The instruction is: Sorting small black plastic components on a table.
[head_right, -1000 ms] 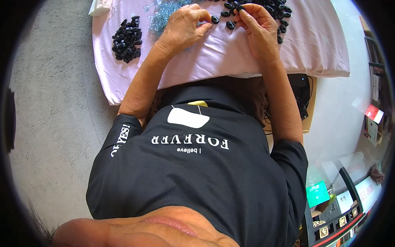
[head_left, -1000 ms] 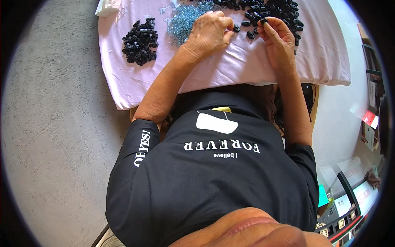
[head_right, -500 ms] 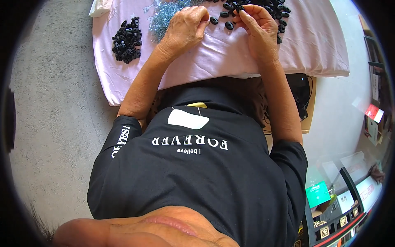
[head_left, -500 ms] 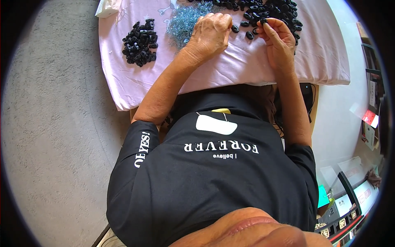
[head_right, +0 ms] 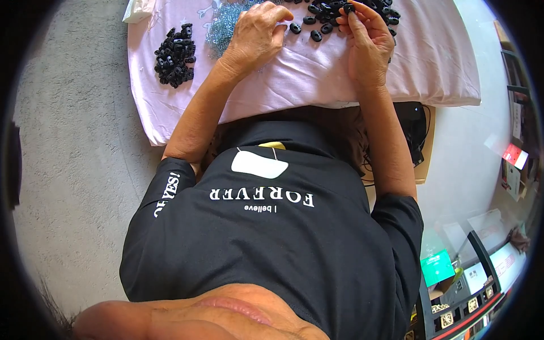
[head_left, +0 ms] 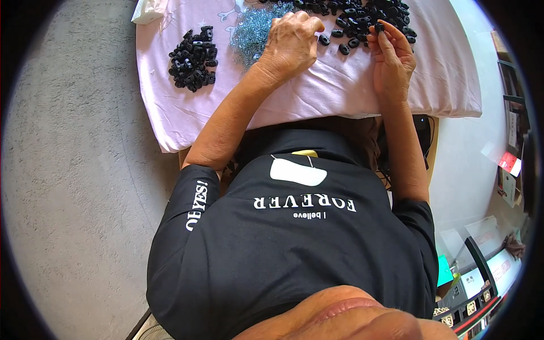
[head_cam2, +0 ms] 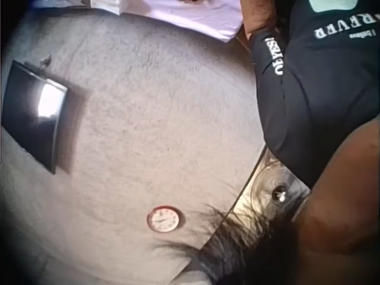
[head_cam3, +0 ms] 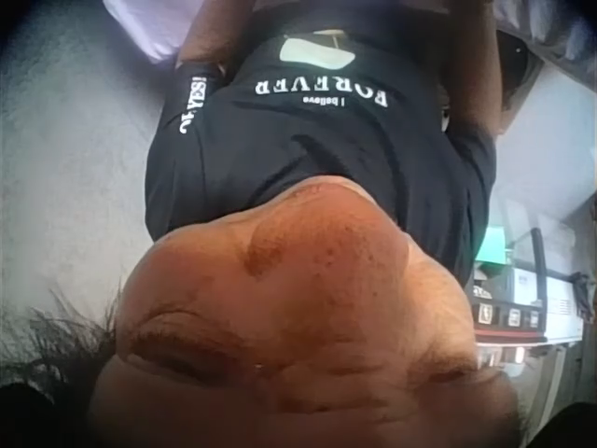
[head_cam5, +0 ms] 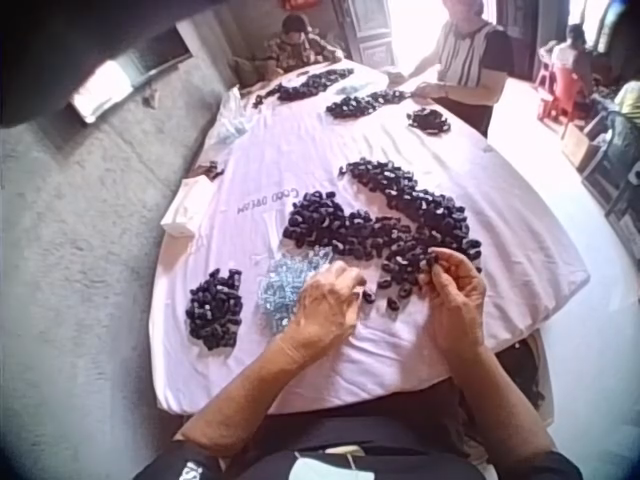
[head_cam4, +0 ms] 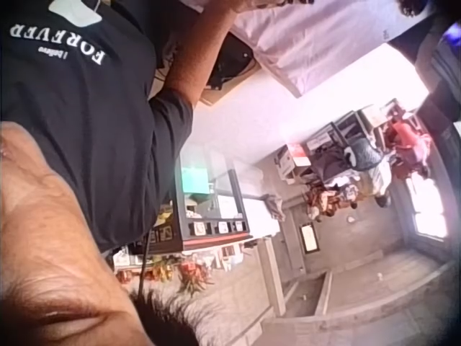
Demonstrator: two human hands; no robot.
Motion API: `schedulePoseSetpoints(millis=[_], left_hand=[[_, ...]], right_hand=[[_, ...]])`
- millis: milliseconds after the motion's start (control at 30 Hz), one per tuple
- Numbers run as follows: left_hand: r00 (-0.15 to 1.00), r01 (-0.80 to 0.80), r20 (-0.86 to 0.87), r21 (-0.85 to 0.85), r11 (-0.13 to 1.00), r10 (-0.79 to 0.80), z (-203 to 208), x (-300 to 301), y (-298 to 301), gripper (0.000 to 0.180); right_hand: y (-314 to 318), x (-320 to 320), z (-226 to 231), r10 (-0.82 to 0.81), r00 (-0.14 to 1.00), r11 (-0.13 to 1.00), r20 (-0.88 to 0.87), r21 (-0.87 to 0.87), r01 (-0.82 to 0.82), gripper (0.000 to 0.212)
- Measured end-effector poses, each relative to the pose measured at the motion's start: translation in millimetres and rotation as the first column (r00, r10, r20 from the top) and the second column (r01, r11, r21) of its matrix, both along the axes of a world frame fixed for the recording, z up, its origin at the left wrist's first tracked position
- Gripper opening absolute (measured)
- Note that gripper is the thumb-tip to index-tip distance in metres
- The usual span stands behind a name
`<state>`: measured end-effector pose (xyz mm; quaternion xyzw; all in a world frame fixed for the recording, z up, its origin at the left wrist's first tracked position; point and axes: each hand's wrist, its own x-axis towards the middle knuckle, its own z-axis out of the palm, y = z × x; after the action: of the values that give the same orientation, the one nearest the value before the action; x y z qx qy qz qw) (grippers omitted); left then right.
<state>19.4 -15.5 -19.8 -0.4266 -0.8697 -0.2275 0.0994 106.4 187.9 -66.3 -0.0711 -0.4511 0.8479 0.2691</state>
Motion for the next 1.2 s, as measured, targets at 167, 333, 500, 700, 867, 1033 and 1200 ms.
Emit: schedulePoseSetpoints(millis=[167, 333, 500, 700, 867, 1033, 1200], left_hand=[[0.999, -0.021, -0.041, 0.089, 0.996, 0.024, -1, -6, 23, 0.015], [1.0, 0.004, 0.013, 0.184, 0.983, -0.006, 4, -29, 53, 0.008], [0.997, -0.067, 0.035, 0.062, 0.996, 0.065, -7, -34, 70, 0.015], [0.992, -0.047, 0.12, 0.075, 0.996, 0.037, -16, -36, 62, 0.012], [0.972, 0.049, 0.227, 0.053, 0.997, -0.06, -2, -32, 46, 0.008], [0.967, 0.029, 0.251, 0.034, 0.999, -0.037, 0, -33, 35, 0.009], [0.986, 0.037, 0.162, -0.03, 0.999, -0.032, 1, -33, 33, 0.009]], right_hand=[[0, 0, 1, -0.02, 1.0, 0.999, 0.017, 0.034, 0.019, 0.024], [-4, -1, 0, 0.003, 0.999, 0.993, 0.048, 0.115, -0.009, 0.022], [-4, -1, 1, -0.008, 0.998, 0.99, 0.066, 0.138, -0.001, 0.026], [-6, -1, 4, 0.007, 0.996, 0.984, 0.093, 0.174, -0.024, 0.028], [-4, 1, 0, 0.016, 0.996, 0.978, 0.085, 0.205, -0.033, 0.027], [-4, 1, -1, 0.016, 0.996, 0.977, 0.088, 0.211, -0.034, 0.025], [-6, 2, 2, 0.022, 0.992, 0.957, 0.121, 0.284, -0.056, 0.025]])
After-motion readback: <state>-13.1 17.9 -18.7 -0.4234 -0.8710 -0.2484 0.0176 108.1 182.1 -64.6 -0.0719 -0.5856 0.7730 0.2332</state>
